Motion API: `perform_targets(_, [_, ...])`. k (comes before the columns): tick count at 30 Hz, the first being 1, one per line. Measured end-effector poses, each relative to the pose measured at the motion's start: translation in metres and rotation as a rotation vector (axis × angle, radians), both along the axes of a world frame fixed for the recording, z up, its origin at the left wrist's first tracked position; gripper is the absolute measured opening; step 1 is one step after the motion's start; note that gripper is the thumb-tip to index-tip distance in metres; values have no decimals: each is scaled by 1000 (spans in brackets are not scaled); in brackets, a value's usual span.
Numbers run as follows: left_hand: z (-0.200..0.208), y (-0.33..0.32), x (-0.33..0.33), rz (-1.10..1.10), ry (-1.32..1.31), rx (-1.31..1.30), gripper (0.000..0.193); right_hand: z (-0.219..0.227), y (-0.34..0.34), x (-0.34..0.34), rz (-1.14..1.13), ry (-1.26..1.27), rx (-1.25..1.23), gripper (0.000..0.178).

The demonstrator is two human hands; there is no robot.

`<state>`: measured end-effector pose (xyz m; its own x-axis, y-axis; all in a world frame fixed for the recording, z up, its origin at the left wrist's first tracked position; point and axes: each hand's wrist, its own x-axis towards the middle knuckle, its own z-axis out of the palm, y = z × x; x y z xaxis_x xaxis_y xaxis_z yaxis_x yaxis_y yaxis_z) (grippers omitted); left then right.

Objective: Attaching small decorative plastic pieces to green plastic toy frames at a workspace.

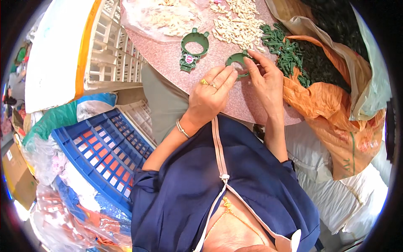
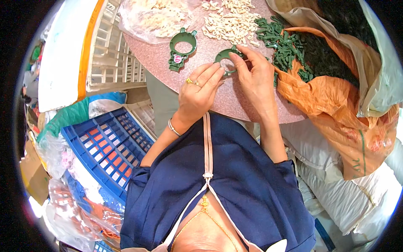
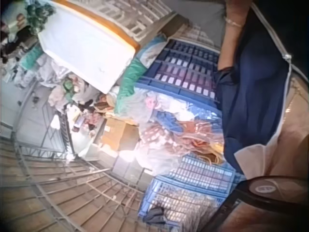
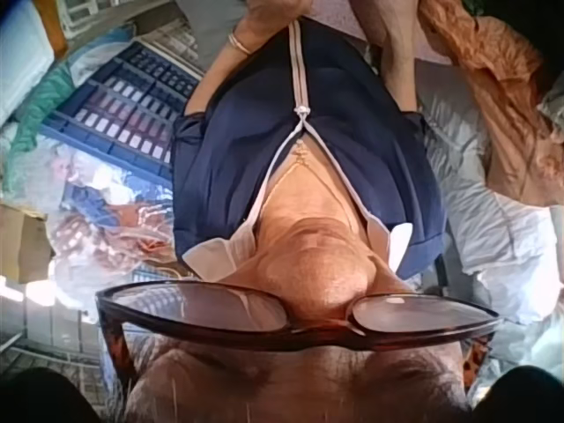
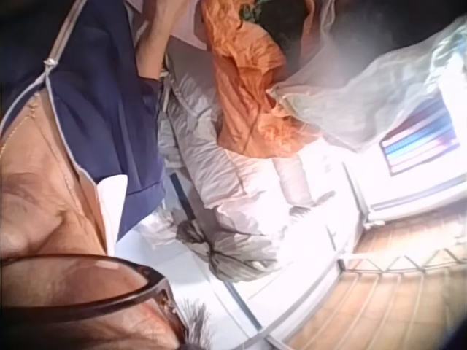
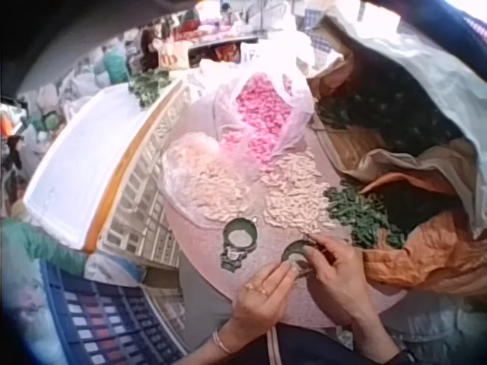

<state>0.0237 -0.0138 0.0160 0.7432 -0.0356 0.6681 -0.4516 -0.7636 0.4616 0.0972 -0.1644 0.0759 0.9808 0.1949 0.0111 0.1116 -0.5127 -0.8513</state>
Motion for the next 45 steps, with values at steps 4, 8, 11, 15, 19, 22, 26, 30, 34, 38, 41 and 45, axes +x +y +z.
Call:
perform_targets(4, [3,-1,0,28,36,-122,34,-6,-3,-1,98,-219,-88,33])
perform_targets(8, [32,2,-15,41,183,-349,30,-6,-2,-2,189,-179,75,38])
perform_targets(11, [50,17,-40,-97,845,-1230,29,-4,6,-11,265,-117,17,39])
perform_targets(15, [37,22,-69,-36,870,-1627,28,-14,18,-26,346,-248,44,39])
perform_targets(19, [19,21,-86,-159,859,-1908,29,-27,23,-34,371,-343,47,35])
perform_targets(22, [14,15,-91,-149,835,-1932,30,-37,23,-36,381,-402,46,29])
perform_targets(26, [14,3,-89,-37,738,-1884,27,-39,20,-35,383,-371,33,18])
perform_targets(30, [4,2,-82,377,721,-1356,29,-44,20,-29,324,-522,-16,15])
perform_targets(34, [16,-7,-64,466,275,-422,29,-43,18,-19,325,-536,-60,13])
perform_targets(38, [4,-9,-59,270,123,-175,37,-39,13,-12,323,-524,-83,12])
perform_targets(41, [4,-13,-57,311,117,-102,43,-41,13,-13,325,-505,-96,13])
perform_targets(45, [1,-14,-45,274,118,-119,34,-34,-1,-10,196,-496,-52,18])
